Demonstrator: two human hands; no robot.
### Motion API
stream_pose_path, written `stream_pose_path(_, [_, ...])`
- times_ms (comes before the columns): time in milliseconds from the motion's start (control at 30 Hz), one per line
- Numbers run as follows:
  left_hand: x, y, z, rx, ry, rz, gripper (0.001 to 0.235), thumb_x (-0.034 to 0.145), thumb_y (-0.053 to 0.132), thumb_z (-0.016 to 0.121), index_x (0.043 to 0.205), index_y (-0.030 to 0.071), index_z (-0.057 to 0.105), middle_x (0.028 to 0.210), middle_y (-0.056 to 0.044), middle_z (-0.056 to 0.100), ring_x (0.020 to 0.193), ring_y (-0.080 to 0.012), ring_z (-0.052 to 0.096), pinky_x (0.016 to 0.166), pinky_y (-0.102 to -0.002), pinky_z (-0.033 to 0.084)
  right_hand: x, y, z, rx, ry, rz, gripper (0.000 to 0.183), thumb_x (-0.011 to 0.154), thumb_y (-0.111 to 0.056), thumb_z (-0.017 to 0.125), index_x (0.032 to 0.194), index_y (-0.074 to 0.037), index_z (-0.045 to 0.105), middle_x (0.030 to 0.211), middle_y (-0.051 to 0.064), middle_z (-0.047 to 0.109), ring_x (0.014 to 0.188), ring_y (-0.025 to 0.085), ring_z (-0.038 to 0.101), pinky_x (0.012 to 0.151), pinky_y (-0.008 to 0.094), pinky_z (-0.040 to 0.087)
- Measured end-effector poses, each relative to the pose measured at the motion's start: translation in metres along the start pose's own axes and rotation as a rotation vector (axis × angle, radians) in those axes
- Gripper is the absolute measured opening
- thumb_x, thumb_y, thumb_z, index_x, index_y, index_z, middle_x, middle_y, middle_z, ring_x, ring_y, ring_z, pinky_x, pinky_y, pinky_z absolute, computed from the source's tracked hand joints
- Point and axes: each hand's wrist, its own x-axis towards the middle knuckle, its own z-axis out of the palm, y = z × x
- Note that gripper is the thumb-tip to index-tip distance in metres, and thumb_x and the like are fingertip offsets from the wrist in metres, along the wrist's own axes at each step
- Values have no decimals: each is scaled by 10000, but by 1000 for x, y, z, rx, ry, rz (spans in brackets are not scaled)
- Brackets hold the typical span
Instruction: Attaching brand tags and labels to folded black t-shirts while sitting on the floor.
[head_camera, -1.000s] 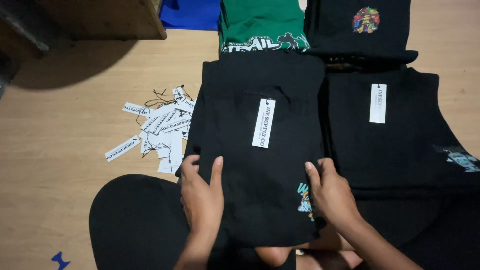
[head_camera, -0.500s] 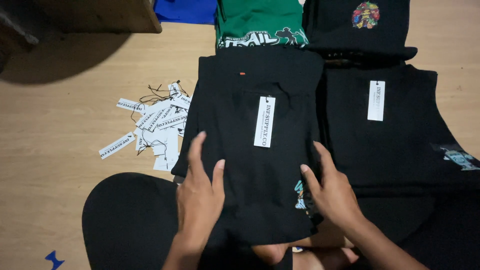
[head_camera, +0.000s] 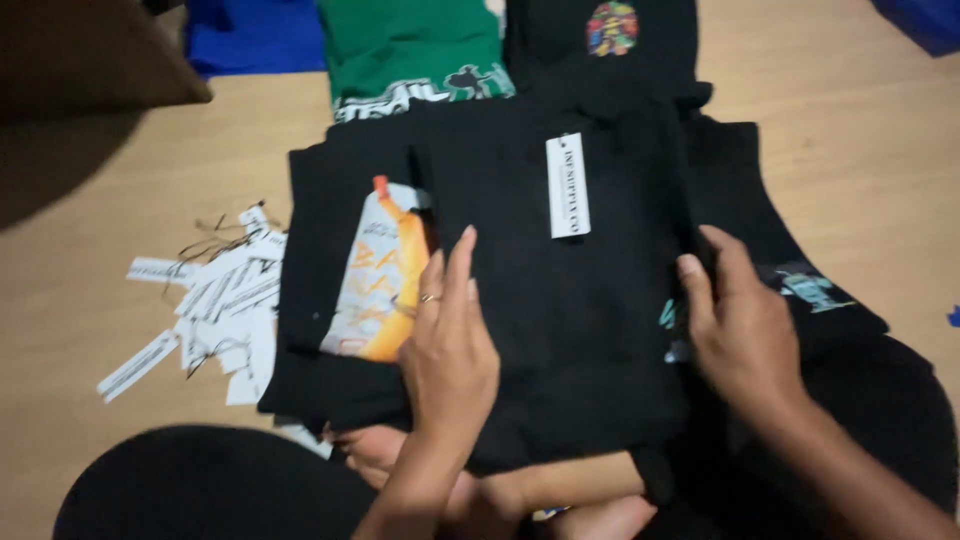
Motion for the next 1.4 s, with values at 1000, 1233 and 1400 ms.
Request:
stream_pose_path(1000, [42, 34, 102, -321, -912, -263, 903, 977, 293, 623, 1653, 168, 36, 1590, -291, 282, 1481, -427, 296, 1171, -480, 315, 119, 83, -43, -440, -293, 438, 655, 1012, -680, 458, 1459, -202, 467, 1374, 298, 621, 1212, 515, 618, 925, 604, 502])
stream_pose_path(1233, [31, 17, 47, -146, -357, 25, 522, 946, 270, 621, 1422, 78, 527, 1469, -212, 498, 1319, -416, 461, 1108, -505, 351, 92, 55, 2, -487, 280, -295, 535, 955, -413, 730, 1342, -51, 661, 1123, 257, 690, 1008, 462, 650, 872, 534, 474])
stream_pose_path(1400, [35, -42, -5, 387, 90, 39, 507, 1039, 331, 529, 1482, 84, 513, 1560, -199, 449, 1428, -434, 413, 1151, -557, 350, 27, -56, 63, 179, 34, -704, 390, 986, -172, 619, 1326, 2, 539, 1317, 209, 567, 1283, 382, 503, 1104, 452, 359])
